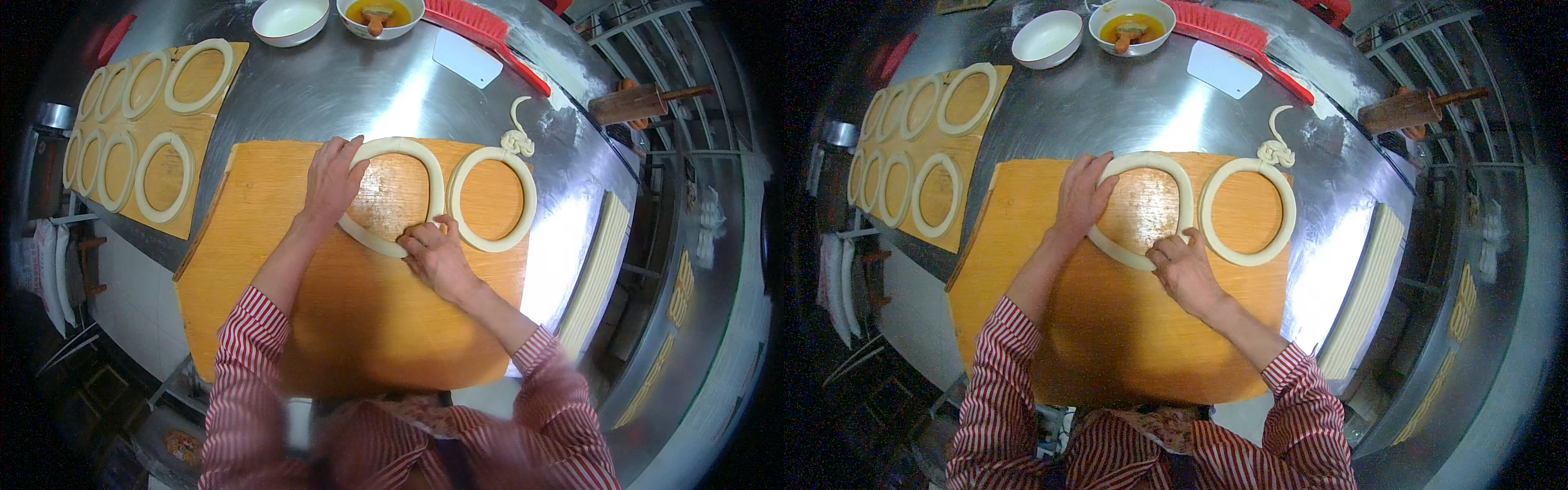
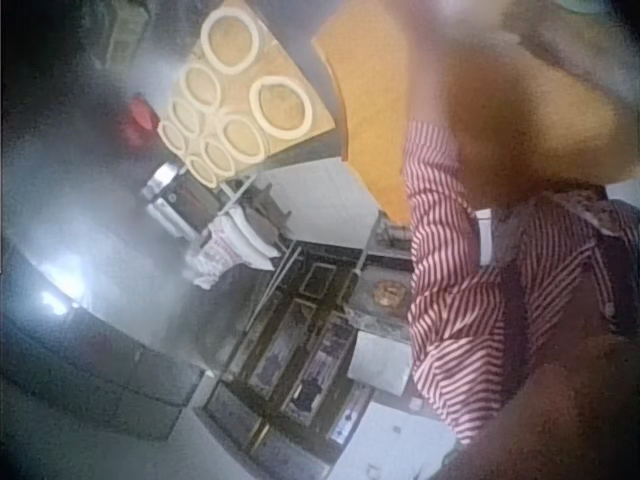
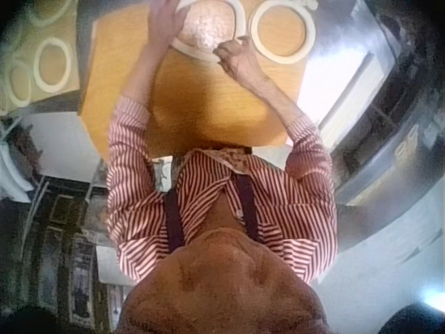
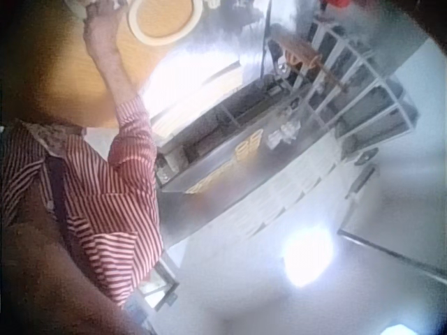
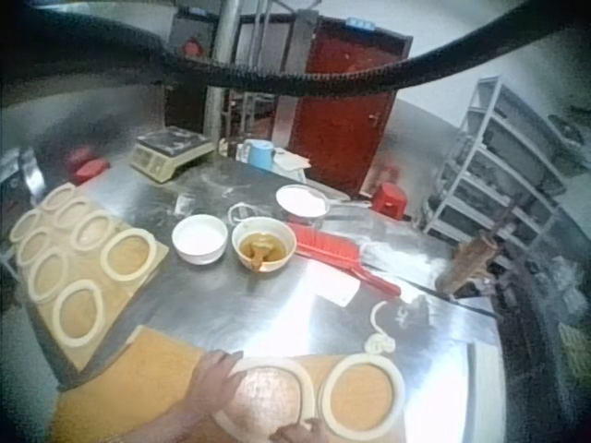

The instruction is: The person shapes long strips of dough into circular rings by hand on a wooden board. They repeatedly pick up a strip, form it into a circle, and press the ends together to seal the ring, placing the finished rings on the board.

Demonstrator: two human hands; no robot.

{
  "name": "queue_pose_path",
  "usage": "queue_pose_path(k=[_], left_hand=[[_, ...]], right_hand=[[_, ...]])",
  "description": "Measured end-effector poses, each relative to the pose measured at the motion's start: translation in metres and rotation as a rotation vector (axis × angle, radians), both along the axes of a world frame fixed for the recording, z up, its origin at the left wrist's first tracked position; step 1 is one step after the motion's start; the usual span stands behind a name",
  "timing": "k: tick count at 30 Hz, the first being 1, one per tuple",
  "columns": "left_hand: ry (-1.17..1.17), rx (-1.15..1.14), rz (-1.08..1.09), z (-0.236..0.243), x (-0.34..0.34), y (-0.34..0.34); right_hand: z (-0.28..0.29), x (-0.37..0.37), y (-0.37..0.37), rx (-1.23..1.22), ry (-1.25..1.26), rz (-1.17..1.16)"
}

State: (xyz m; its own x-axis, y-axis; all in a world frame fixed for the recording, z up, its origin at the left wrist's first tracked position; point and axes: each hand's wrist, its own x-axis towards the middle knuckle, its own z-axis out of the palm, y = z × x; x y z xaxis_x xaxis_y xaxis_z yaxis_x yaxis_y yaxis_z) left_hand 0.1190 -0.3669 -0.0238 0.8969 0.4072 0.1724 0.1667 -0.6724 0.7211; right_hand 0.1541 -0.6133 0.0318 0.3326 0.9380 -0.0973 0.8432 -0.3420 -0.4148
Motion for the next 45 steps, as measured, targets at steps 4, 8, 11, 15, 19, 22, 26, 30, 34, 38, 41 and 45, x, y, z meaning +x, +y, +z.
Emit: queue_pose_path(k=[4,8,11,15,19,22,26,30,34,38,41,45], left_hand=[[-0.040,0.047,0.028,0.005,-0.002,-0.006],[-0.061,0.105,0.000,0.005,0.001,-0.005],[-0.085,0.076,-0.012,0.003,-0.001,-0.003],[-0.245,0.136,-0.108,0.011,-0.023,-0.011],[-0.214,0.098,-0.497,0.008,-0.054,-0.026],[-0.153,0.128,-0.558,0.007,-0.066,-0.030],[-0.121,0.118,-0.520,0.009,-0.070,-0.033],[-0.162,0.193,-0.446,0.014,-0.065,-0.027],[0.126,0.283,-0.326,0.015,-0.043,-0.029],[0.226,0.383,-0.334,0.016,-0.051,-0.019],[0.004,0.406,-0.281,0.034,-0.040,-0.049],[-0.224,0.176,-0.451,0.062,0.002,-0.143]], right_hand=[[0.013,0.011,0.000,0.072,0.092,-0.117],[0.004,0.042,0.030,0.229,-0.107,-0.422],[-0.018,0.062,0.031,0.183,-0.166,-0.491],[-0.024,0.071,0.031,0.148,-0.106,-0.504],[-0.026,0.078,0.043,0.189,-0.116,-0.506],[-0.025,0.086,0.044,0.114,-0.061,-0.553],[-0.012,0.065,0.023,0.306,-0.095,-0.602],[0.011,0.010,-0.059,0.335,-0.053,-0.754],[-0.013,-0.026,-0.197,0.302,-0.293,-0.987],[-0.001,-0.069,-0.308,-0.090,-0.409,-1.268],[-0.005,-0.091,-0.349,-0.215,-0.354,-1.405],[-0.013,-0.107,-0.356,-0.274,-0.294,-1.403]])
